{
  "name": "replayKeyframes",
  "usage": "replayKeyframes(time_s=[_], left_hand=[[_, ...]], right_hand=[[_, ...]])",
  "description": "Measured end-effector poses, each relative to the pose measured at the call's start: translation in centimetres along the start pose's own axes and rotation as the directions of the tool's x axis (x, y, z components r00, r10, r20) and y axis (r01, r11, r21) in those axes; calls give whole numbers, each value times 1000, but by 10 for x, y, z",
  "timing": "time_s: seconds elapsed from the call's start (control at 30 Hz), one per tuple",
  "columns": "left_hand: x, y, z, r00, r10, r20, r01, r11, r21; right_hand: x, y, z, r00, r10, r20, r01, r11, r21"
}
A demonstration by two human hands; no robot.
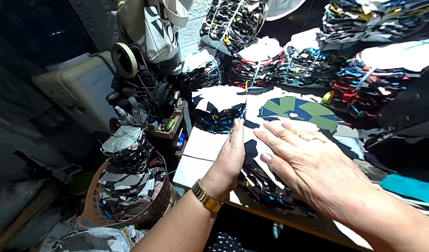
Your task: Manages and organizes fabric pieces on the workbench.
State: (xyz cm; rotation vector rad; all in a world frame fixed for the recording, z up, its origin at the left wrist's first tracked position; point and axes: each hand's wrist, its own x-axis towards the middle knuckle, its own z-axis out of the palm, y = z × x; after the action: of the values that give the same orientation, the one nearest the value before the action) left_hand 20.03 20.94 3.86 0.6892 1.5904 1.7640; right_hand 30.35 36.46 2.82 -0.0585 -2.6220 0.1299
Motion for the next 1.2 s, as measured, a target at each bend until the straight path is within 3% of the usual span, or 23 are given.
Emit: replayKeyframes(time_s=[0.07,0.2,0.3,0.53,0.63,0.77,0.9,1.0,1.1,1.2], left_hand=[[-3,0,-10,1000,-3,2,3,999,-32],[20,4,-33,946,54,-321,-111,980,-162],[49,8,-55,872,-98,-479,-130,898,-421],[68,-1,-66,866,-237,-441,-57,829,-556],[71,-5,-64,870,-238,-432,-48,831,-554],[65,-10,-65,890,-199,-411,-46,855,-516],[64,-12,-70,903,-197,-382,-25,863,-505],[64,-11,-72,905,-183,-385,-14,890,-457],[67,-10,-74,901,-195,-388,-11,883,-470],[75,-8,-74,880,-221,-420,-23,864,-504]], right_hand=[[0,2,-1,1000,6,4,-6,1000,5],[5,1,-11,997,-20,75,24,999,-46],[20,3,-36,983,-1,184,6,1000,-23],[111,31,-69,981,-155,114,143,984,105],[154,44,-41,945,-286,156,266,954,138],[193,58,7,887,-351,298,314,935,166],[206,64,46,844,-357,401,335,934,124],[207,58,50,801,-356,482,369,927,72],[204,62,64,813,-440,382,468,883,22],[200,58,70,823,-434,367,484,874,-52]])
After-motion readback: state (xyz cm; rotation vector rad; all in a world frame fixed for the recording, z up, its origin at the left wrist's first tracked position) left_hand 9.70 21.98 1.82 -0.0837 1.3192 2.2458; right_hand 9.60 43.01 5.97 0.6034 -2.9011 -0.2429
